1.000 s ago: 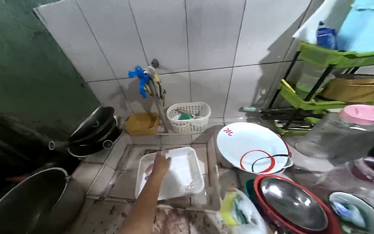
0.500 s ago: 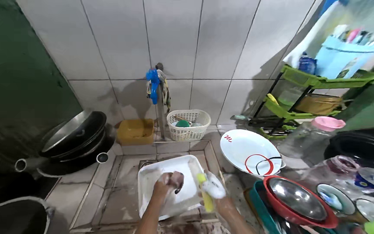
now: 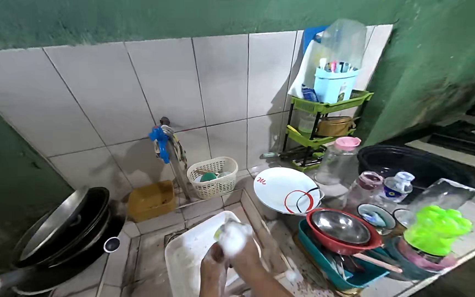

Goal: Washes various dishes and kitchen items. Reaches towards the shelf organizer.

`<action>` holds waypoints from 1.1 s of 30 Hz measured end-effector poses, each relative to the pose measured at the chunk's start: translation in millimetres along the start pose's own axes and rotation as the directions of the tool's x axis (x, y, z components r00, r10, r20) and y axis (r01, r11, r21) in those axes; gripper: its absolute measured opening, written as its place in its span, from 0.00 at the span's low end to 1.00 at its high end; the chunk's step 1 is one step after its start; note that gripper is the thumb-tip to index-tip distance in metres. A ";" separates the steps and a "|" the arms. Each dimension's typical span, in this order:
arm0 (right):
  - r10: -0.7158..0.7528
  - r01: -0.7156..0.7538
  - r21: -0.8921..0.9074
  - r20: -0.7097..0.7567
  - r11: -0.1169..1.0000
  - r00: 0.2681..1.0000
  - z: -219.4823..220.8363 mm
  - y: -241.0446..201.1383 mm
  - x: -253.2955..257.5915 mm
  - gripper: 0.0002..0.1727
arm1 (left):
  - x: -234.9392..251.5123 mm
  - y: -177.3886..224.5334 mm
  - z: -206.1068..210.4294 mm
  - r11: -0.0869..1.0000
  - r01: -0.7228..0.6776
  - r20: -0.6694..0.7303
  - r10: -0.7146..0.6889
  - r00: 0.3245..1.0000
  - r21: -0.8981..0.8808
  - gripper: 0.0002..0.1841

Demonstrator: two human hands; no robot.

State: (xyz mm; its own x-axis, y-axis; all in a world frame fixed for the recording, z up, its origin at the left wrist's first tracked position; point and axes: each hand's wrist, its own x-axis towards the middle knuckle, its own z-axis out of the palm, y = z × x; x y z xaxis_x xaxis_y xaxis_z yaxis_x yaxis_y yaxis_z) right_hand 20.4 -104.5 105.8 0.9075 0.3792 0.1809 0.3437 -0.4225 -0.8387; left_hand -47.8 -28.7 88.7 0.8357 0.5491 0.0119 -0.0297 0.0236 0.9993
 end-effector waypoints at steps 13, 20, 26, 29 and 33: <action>0.283 -0.549 0.513 0.508 0.660 0.814 -52.9 7.1 32.2 0.19 | -0.9 4.4 -10.9 0.968 -0.213 0.281 0.170 0.945 0.130 0.17; -0.310 0.305 -0.146 -0.010 0.941 0.951 -26.9 -0.5 3.3 0.25 | -5.2 22.0 13.9 0.994 0.014 -0.012 -0.016 1.000 -0.112 0.15; 0.058 -0.103 0.172 0.251 0.980 0.966 -44.4 1.2 26.2 0.19 | -4.0 11.2 14.8 0.990 -0.064 0.035 0.069 0.997 -0.129 0.12; 0.313 -0.579 0.536 0.508 0.614 0.802 -55.6 5.6 46.5 0.20 | -1.7 8.6 23.3 0.961 -0.093 0.022 0.102 0.995 -0.259 0.13; 0.275 -0.284 0.580 0.107 0.764 0.956 -37.6 -7.5 26.8 0.16 | -0.7 12.4 39.4 0.836 -0.003 -0.060 -0.036 0.998 -0.549 0.18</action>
State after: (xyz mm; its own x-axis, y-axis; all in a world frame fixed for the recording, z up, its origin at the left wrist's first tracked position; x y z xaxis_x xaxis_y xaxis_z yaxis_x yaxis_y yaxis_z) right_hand 51.2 -122.1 136.2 0.9359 0.3340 -0.1122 -0.1353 0.0467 -0.9897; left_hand -27.2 -61.7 102.5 0.8021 0.5967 -0.0260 -0.3281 0.4766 0.8156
